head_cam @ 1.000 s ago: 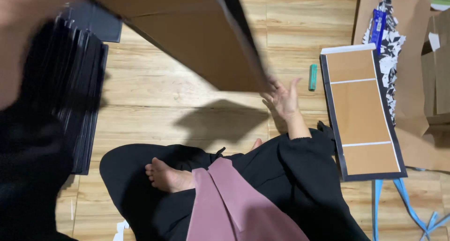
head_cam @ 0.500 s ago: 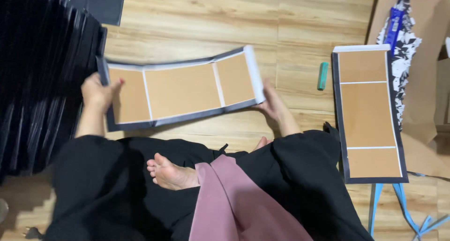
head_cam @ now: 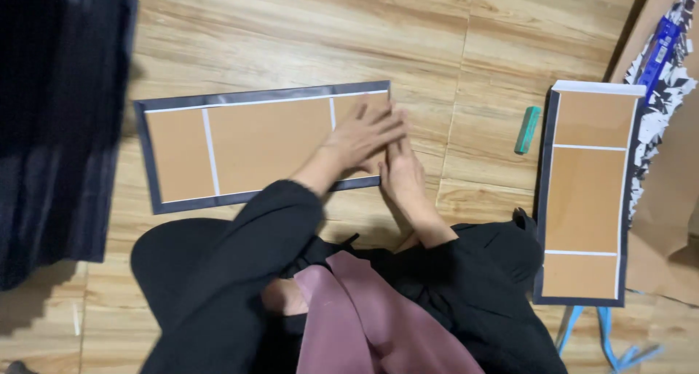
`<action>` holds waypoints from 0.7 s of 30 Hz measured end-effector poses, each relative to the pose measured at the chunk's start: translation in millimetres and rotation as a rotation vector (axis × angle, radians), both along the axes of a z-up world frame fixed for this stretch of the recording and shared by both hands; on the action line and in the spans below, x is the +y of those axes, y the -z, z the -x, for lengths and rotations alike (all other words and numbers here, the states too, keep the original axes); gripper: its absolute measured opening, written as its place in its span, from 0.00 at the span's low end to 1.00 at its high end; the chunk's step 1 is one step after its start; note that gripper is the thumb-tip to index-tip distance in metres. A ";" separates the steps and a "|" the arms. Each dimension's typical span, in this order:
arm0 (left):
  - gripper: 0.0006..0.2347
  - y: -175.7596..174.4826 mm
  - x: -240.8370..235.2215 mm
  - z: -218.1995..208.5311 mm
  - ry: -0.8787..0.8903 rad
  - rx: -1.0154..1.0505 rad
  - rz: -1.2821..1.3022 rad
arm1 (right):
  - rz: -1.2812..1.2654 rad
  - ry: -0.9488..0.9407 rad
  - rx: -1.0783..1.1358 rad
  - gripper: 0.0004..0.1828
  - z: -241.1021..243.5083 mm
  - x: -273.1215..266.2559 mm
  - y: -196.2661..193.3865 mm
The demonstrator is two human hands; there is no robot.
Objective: Applying adhesive to cardboard panels and folding the edges to assemble folder covers
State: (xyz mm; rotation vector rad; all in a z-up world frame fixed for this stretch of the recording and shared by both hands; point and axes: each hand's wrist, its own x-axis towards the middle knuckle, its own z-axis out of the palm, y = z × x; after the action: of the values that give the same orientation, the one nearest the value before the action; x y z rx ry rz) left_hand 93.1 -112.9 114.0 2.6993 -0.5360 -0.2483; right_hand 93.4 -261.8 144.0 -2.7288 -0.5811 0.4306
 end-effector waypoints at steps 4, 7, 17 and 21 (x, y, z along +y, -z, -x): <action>0.35 39.7 -12.3 -2.8 0.127 -0.189 -0.413 | -0.130 0.153 0.124 0.23 -64.9 -56.2 16.6; 0.30 41.6 0.0 13.3 0.083 -0.215 -0.313 | 0.047 0.529 -0.266 0.24 -128.0 -147.0 80.0; 0.22 80.0 -1.9 28.2 -0.078 -0.490 0.040 | -0.145 0.617 -0.464 0.17 -152.7 -117.7 86.6; 0.18 81.1 -1.6 29.5 -0.096 -0.527 0.026 | -0.521 0.214 -0.287 0.18 -112.5 4.2 59.1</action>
State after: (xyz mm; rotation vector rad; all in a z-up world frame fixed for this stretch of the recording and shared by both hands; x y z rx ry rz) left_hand 63.7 -114.5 32.9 2.7451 -0.5417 0.5064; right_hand 205.9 -257.5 84.9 -2.3188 -0.3918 -0.1536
